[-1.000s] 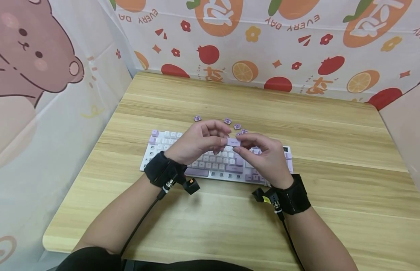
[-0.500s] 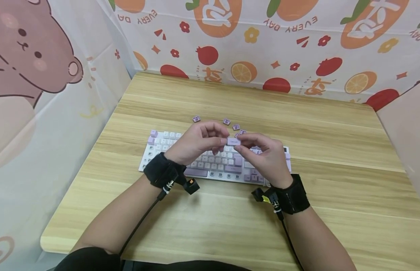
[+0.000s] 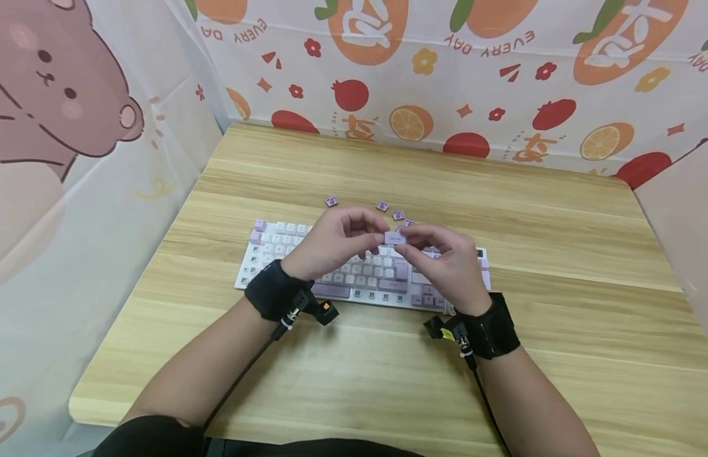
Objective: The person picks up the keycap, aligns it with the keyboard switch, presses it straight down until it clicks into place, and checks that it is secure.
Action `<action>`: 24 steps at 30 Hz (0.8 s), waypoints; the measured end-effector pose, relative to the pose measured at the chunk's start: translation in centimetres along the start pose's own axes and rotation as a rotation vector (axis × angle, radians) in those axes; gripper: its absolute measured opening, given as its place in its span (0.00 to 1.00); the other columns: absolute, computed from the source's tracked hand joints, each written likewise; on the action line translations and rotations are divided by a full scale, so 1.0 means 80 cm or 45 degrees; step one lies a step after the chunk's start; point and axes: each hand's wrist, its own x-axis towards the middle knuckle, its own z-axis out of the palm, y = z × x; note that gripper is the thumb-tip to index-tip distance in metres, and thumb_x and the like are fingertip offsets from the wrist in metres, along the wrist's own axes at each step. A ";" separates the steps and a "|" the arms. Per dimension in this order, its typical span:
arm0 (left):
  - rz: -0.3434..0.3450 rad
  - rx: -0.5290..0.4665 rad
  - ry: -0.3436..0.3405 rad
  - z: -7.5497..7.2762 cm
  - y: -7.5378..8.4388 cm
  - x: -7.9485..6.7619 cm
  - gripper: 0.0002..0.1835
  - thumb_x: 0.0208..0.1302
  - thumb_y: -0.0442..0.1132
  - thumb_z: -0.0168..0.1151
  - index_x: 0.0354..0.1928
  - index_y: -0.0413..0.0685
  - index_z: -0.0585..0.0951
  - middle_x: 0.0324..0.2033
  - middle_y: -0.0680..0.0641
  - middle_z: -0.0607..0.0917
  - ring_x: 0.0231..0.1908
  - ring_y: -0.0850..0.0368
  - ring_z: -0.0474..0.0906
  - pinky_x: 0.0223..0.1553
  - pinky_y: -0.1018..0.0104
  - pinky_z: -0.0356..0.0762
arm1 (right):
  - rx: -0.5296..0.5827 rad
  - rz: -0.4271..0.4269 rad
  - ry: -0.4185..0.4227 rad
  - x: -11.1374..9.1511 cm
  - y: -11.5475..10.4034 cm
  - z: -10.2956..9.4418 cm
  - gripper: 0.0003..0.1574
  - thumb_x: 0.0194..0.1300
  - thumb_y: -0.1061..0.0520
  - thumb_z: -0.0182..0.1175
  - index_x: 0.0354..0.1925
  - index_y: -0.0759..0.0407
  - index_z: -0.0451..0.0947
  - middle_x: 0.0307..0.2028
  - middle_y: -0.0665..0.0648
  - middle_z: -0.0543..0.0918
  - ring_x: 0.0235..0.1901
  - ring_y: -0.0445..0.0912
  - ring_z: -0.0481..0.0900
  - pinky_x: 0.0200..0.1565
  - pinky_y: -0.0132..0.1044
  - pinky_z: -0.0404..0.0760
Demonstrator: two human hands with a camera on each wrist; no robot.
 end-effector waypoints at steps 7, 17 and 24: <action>0.290 0.663 0.062 0.011 0.000 -0.021 0.20 0.61 0.32 0.66 0.56 0.43 0.79 0.44 0.48 0.84 0.40 0.58 0.79 0.40 0.64 0.80 | -0.049 0.073 -0.075 -0.002 -0.002 0.013 0.13 0.59 0.62 0.70 0.45 0.60 0.85 0.36 0.54 0.88 0.34 0.40 0.83 0.39 0.30 0.81; 0.351 1.090 0.112 0.014 0.000 -0.053 0.16 0.61 0.38 0.70 0.51 0.46 0.84 0.38 0.52 0.88 0.33 0.64 0.80 0.36 0.70 0.78 | -0.031 0.107 -0.235 -0.012 -0.009 0.041 0.08 0.65 0.59 0.65 0.43 0.59 0.84 0.36 0.53 0.88 0.34 0.41 0.84 0.37 0.33 0.80; 0.332 1.202 0.124 0.021 0.003 -0.070 0.13 0.56 0.35 0.72 0.44 0.50 0.86 0.36 0.53 0.89 0.32 0.63 0.82 0.32 0.70 0.79 | 0.062 0.217 -0.236 -0.020 -0.016 0.063 0.08 0.62 0.57 0.69 0.33 0.57 0.78 0.26 0.52 0.86 0.27 0.41 0.81 0.32 0.33 0.78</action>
